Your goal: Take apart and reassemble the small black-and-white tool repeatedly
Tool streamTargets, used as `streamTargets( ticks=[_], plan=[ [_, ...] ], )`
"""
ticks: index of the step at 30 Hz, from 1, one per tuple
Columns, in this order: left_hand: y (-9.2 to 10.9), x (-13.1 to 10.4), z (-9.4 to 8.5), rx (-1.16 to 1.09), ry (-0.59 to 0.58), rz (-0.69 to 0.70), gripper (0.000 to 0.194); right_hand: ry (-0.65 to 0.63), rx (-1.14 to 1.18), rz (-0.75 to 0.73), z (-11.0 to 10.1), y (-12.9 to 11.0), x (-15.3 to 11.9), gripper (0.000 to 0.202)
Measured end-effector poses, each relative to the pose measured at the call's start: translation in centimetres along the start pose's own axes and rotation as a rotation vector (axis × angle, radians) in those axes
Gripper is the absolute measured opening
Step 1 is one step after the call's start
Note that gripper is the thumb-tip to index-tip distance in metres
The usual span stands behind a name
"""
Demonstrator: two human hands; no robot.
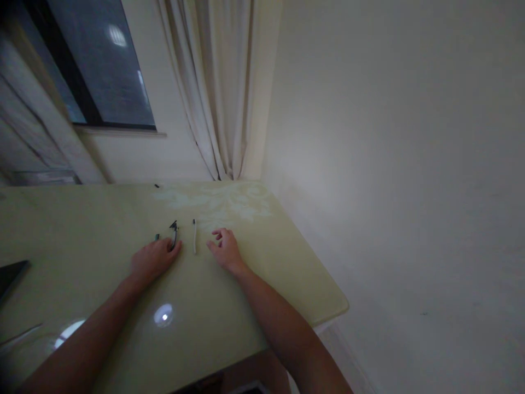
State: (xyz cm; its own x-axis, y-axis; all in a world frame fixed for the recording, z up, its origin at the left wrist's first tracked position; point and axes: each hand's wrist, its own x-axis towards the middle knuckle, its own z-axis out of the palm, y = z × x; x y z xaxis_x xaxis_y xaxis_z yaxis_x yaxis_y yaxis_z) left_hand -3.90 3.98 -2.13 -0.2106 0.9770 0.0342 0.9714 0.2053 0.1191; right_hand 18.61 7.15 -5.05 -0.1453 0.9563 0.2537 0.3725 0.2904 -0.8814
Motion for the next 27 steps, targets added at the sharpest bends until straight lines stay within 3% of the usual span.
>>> streamTargets(
  ticks=[6,9,11,13,15,17,19,22,27],
  plan=[
    [0.0,-0.6,-0.9,-0.015,0.027,-0.001,0.052,-0.036,0.079,-0.024,0.3,-1.0,-0.3,0.017],
    [1.2,-2.0,-1.4,-0.085,0.223,0.106,0.048,-0.08,0.211,-0.048,0.4,-2.2,-0.8,0.03],
    [2.6,-3.3,-1.5,-0.156,0.397,0.264,0.047,-0.141,0.353,-0.055,0.4,-3.1,-1.2,0.044],
    [4.1,-4.7,-1.2,-0.236,0.475,0.432,0.046,-0.198,0.514,-0.036,0.3,-3.9,-1.5,0.05],
    [5.0,-5.5,-0.8,-0.334,0.43,0.568,0.042,-0.202,0.651,-0.006,0.0,-4.5,-1.7,0.049],
    [5.1,-5.7,-0.7,-0.456,0.323,0.606,0.046,-0.173,0.736,0.011,-0.4,-4.7,-1.8,0.043],
    [4.5,-5.3,-1.0,-0.623,0.237,0.522,0.056,-0.185,0.751,0.012,-0.9,-4.7,-1.7,0.034],
    [3.1,-4.3,-2.0,-0.936,0.162,0.346,0.051,-0.334,0.683,-0.006,-1.2,-4.3,-1.6,0.026],
    [1.9,-3.8,-2.7,-1.294,-0.029,0.313,0.068,-0.571,0.647,-0.043,-1.0,-4.4,-2.1,0.029]
  ],
)
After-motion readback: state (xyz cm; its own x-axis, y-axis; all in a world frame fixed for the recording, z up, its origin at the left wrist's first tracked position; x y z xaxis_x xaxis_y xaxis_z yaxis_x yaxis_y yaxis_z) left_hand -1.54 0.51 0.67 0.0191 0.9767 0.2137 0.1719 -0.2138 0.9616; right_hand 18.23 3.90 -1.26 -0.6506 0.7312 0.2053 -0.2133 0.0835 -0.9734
